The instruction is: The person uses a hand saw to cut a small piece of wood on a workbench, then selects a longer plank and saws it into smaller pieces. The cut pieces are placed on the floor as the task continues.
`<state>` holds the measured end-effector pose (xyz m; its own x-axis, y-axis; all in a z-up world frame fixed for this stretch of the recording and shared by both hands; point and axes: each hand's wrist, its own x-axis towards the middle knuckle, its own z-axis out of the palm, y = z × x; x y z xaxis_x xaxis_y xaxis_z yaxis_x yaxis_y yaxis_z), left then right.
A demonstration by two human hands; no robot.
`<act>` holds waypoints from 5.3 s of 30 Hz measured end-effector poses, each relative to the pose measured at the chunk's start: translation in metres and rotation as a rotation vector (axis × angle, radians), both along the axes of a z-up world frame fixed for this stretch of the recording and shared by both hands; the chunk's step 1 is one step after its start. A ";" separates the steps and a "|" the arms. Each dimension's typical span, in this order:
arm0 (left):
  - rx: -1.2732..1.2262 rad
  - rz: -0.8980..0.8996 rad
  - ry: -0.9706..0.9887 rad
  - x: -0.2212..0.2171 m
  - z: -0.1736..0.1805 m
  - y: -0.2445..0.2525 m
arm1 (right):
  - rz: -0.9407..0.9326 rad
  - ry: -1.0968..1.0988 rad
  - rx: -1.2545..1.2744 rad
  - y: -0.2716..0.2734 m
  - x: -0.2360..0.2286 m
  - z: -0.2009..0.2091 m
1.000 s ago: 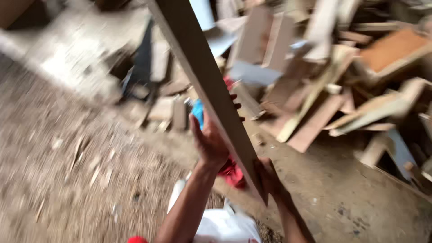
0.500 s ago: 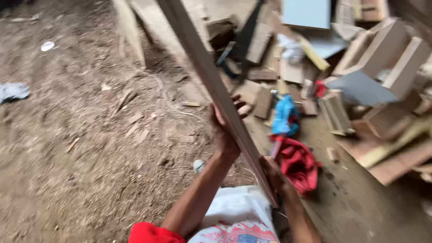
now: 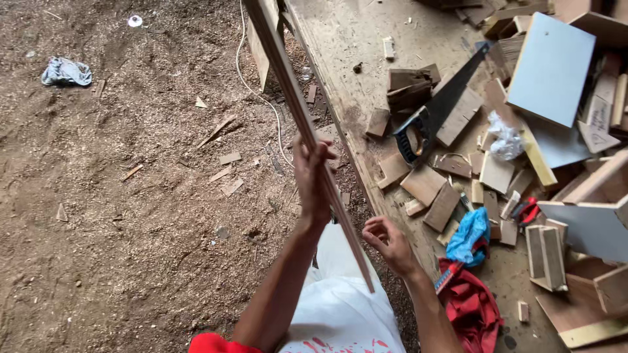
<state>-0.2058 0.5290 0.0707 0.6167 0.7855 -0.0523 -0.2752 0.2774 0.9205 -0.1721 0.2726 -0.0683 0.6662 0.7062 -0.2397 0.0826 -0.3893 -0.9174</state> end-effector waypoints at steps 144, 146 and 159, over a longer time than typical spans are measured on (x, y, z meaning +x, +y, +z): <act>0.008 0.159 0.783 0.182 -0.250 0.339 | -0.410 0.197 -0.193 0.373 0.236 0.183; 0.006 0.146 0.826 0.175 -0.251 0.335 | -0.387 0.187 -0.261 0.360 0.237 0.199; -0.027 0.161 0.769 0.190 -0.260 0.352 | -0.114 -0.357 0.043 0.428 0.288 0.084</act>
<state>-0.0158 0.8806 -0.1898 0.2782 0.8546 -0.4386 0.3981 0.3129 0.8623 0.1155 0.7009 0.0152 0.7775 0.6268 0.0507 0.3587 -0.3759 -0.8544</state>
